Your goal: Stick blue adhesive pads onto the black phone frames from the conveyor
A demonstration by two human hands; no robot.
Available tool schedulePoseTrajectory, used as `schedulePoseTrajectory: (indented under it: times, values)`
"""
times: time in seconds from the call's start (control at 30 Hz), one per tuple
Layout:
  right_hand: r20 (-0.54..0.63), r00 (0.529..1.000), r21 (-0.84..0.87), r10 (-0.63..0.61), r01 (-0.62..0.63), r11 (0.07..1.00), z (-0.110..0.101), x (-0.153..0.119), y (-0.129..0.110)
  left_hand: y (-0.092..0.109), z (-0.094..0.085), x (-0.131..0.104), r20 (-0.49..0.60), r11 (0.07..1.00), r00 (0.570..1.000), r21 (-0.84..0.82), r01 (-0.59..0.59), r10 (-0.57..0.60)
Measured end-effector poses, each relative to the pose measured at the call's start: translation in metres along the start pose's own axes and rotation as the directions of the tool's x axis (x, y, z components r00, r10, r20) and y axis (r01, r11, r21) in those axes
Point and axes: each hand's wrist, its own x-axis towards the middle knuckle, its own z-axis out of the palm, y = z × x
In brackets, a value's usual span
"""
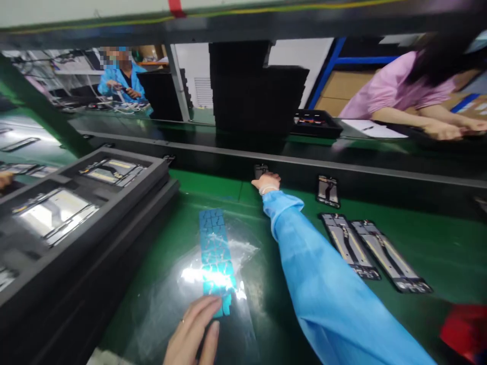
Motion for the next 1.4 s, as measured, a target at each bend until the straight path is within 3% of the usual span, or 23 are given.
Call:
schedulePoseTrajectory:
  times: [0.1, 0.2, 0.27, 0.37, 0.43, 0.5, 0.57, 0.63, 0.73, 0.83, 0.93, 1.13, 1.4]
  values:
    - [0.072, 0.995, -0.005, -0.070, 0.071, 0.997, -0.025, -0.020, 0.013, -0.005, -0.025, 0.003, 0.107, 0.994, 0.992, 0.090, 0.064, -0.074]
    - [0.128, 0.976, 0.012, -0.175, 0.175, 0.984, -0.035, -0.070, 0.060, -0.015, -0.038, 0.009, 0.165, 0.982, 0.981, 0.175, 0.070, -0.099]
    - [0.157, 0.959, 0.006, -0.236, 0.238, 0.971, -0.022, -0.126, 0.102, -0.019, -0.041, 0.013, 0.243, 0.982, 0.969, 0.186, 0.009, -0.055]
    - [0.003, 0.905, -0.089, -0.426, 0.425, 0.901, 0.017, -0.221, 0.163, -0.020, -0.041, 0.013, 0.408, 0.980, 0.911, 0.151, -0.131, 0.059]
    - [-0.046, 0.889, -0.125, -0.456, 0.448, 0.885, 0.040, -0.271, 0.189, -0.018, -0.041, 0.008, 0.512, 0.971, 0.851, 0.120, -0.206, 0.117]
    - [-0.110, 0.874, -0.145, -0.474, 0.458, 0.877, 0.051, -0.301, 0.197, -0.018, -0.038, -0.001, 0.565, 0.964, 0.813, 0.110, -0.243, 0.140]
    - [-0.200, 0.836, -0.121, -0.511, 0.497, 0.859, 0.049, -0.314, 0.185, -0.019, -0.034, -0.011, 0.559, 0.960, 0.817, 0.125, -0.249, 0.139]
    - [-0.254, 0.767, -0.020, -0.589, 0.605, 0.796, 0.040, -0.318, 0.159, -0.021, -0.029, -0.018, 0.522, 0.960, 0.843, 0.148, -0.238, 0.128]
    - [-0.161, 0.642, 0.170, -0.749, 0.766, 0.620, 0.032, -0.321, 0.111, -0.024, -0.025, -0.022, 0.472, 0.961, 0.872, 0.159, -0.227, 0.127]
    - [-0.017, 0.548, 0.170, -0.836, 0.826, 0.538, 0.037, -0.321, 0.075, -0.026, -0.027, -0.021, 0.461, 0.956, 0.875, 0.157, -0.246, 0.149]
    - [0.055, 0.539, 0.122, -0.841, 0.832, 0.541, 0.043, -0.318, 0.059, -0.027, -0.028, -0.020, 0.473, 0.945, 0.862, 0.158, -0.286, 0.182]
    - [0.139, 0.539, 0.122, -0.831, 0.823, 0.554, 0.037, -0.312, 0.051, -0.031, -0.029, -0.014, 0.448, 0.936, 0.869, 0.166, -0.311, 0.209]
    - [0.188, 0.389, -0.065, -0.902, 0.921, 0.384, 0.046, -0.326, 0.015, -0.025, -0.034, -0.010, 0.523, 0.938, 0.833, 0.164, -0.305, 0.179]
